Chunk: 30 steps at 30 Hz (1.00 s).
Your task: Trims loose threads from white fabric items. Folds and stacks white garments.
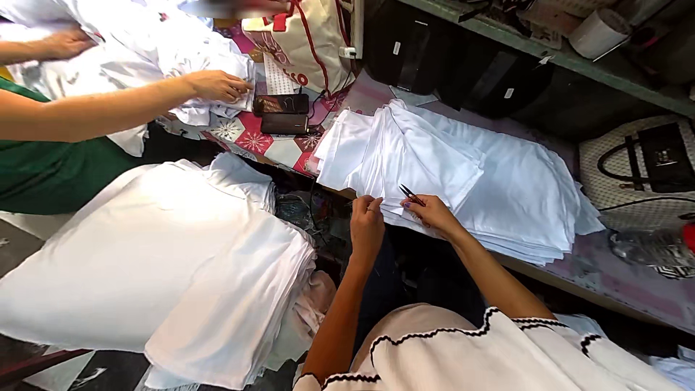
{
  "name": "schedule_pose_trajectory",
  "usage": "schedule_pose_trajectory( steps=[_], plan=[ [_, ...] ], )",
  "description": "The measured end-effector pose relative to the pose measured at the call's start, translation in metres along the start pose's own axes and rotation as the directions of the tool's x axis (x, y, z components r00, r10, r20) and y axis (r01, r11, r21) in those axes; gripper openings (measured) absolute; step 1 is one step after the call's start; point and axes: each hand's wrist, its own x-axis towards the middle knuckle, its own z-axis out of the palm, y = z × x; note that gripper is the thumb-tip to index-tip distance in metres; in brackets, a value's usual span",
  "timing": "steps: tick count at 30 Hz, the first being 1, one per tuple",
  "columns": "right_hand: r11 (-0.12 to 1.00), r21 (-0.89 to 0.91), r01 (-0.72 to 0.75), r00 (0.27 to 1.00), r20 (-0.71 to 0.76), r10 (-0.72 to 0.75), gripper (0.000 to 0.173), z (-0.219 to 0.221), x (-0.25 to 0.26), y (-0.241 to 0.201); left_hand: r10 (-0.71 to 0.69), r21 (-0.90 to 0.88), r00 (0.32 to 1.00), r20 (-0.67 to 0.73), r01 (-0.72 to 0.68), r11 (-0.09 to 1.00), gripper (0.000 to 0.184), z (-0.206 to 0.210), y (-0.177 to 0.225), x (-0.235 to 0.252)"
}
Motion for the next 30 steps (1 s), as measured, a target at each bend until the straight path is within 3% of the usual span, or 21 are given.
schedule_pose_trajectory(
  steps=[3, 7, 12, 16, 24, 30],
  plan=[
    [0.986, 0.16, -0.041, 0.999, 0.037, 0.035, 0.032, 0.005, -0.001, -0.003, 0.062, 0.035, 0.998, 0.03, -0.063, 0.997, 0.017, 0.025, -0.013, 0.002],
    [0.934, 0.329, -0.138, 0.987, 0.127, 0.101, 0.051, 0.006, -0.004, -0.004, 0.185, 0.036, 0.98, -0.072, -0.183, 0.982, 0.014, 0.047, -0.037, -0.002],
    [0.901, 0.367, -0.232, 0.959, 0.241, 0.149, 0.046, 0.002, -0.007, -0.003, -0.01, -0.278, 0.997, -0.08, -0.013, 0.96, 0.009, 0.033, -0.033, -0.006],
    [0.896, 0.346, -0.277, 0.932, 0.324, 0.164, 0.046, 0.004, -0.008, -0.005, -0.123, -0.381, 0.992, -0.042, 0.098, 0.919, 0.011, 0.02, -0.022, -0.01],
    [0.88, 0.36, -0.311, 0.907, 0.388, 0.163, 0.046, 0.006, 0.0, -0.011, -0.121, -0.297, 0.99, -0.076, 0.093, 0.95, 0.012, 0.019, -0.019, -0.014],
    [0.904, 0.346, -0.253, 0.946, 0.285, 0.155, 0.047, -0.001, -0.005, -0.012, 0.012, -0.06, 0.996, -0.089, -0.018, 0.998, 0.02, 0.02, -0.008, -0.008]
  ],
)
